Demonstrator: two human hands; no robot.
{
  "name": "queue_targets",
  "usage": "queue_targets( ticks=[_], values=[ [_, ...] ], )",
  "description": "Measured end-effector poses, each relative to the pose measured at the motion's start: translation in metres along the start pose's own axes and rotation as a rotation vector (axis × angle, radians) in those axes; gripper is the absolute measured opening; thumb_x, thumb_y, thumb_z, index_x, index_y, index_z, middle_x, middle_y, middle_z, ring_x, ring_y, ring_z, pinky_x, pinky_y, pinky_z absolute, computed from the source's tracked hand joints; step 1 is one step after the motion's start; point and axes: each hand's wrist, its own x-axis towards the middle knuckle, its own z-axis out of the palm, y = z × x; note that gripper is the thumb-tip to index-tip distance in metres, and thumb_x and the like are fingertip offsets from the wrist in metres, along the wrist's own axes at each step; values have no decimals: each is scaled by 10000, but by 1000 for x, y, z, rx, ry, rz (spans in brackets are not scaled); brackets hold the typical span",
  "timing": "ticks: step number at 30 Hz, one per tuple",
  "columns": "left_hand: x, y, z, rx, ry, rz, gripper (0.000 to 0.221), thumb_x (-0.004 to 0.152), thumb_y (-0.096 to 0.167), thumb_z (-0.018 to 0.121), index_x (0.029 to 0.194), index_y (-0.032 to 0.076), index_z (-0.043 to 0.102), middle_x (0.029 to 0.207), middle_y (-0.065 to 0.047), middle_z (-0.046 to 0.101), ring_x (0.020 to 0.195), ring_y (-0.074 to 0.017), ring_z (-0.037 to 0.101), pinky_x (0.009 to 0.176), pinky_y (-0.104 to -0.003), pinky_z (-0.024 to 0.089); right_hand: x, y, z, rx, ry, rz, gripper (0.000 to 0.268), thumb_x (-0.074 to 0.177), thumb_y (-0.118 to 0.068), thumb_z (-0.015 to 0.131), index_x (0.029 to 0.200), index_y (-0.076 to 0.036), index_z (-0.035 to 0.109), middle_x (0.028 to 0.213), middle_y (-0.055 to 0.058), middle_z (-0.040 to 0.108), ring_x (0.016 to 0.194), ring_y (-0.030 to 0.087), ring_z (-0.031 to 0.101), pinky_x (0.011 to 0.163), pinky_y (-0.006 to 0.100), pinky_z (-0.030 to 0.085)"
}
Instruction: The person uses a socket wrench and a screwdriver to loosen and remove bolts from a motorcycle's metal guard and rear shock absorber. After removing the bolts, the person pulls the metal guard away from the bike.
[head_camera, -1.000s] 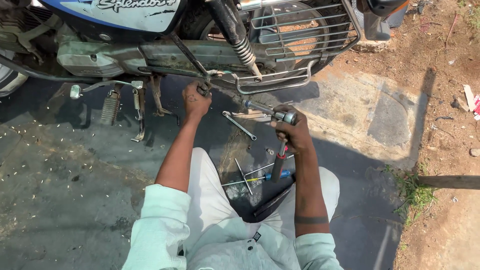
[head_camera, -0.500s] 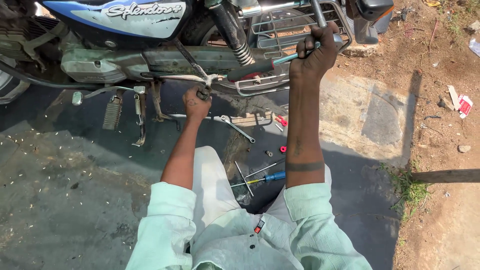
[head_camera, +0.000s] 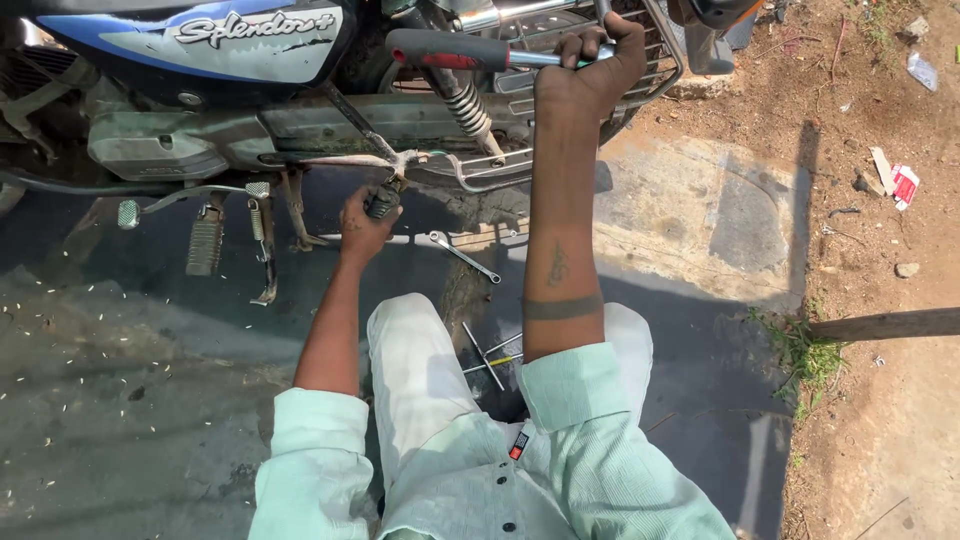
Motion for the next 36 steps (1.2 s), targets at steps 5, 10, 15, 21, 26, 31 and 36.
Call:
queue_targets(
  ticks=[5,10,15,21,26,31,36],
  values=[
    [3,8,-1,-7,13,-73,343,804,121,839,1078,47,647,906,-98,711,697,-176,720,520,-328,599,15,-8,-9,60,29,25,228,700,-24,662,744,-95,450,519,9,408,394,126,370,368,255,275],
    [-4,1,4,304,91,119,400,789,183,866,1112,34,682,1049,-205,665,1067,-394,578,916,-490,497,16,-12,-14,-5,-124,-9,287,720,30,653,715,-132,416,561,3,399,443,107,386,403,266,290],
    [6,-1,-6,375,43,239,450,815,229,853,1159,20,653,1098,-199,645,1099,-416,533,916,-524,465,-3,-4,0,-15,35,-35,221,694,-1,621,690,-124,436,582,-17,390,435,100,402,376,263,304],
    [28,183,-25,73,65,441,472,1071,469,647,1321,69,627,1194,-124,605,1126,-262,612,977,-450,521,-23,-12,-6,-268,-30,-189,216,721,42,635,873,-64,524,632,45,510,426,103,451,339,260,311],
    [37,261,30,652,-143,903,784,959,615,764,1456,59,523,1330,-233,594,1220,-447,570,993,-567,474,-19,-19,-24,-589,-201,-400,331,799,109,669,1110,23,595,732,75,578,453,96,474,385,258,345],
    [39,211,105,346,-508,640,605,1018,375,682,1491,80,445,1265,-237,636,1135,-401,657,954,-503,517,-24,-24,-16,-618,-235,-341,392,762,107,671,1127,-17,602,698,77,611,405,113,496,356,274,383],
    [21,222,105,376,-368,641,370,1048,253,609,1365,83,525,1072,-223,715,1003,-462,673,835,-558,509,-22,-24,-18,-557,-178,-290,417,772,65,696,1162,-13,572,719,87,634,434,114,519,356,262,374]
  ],
)
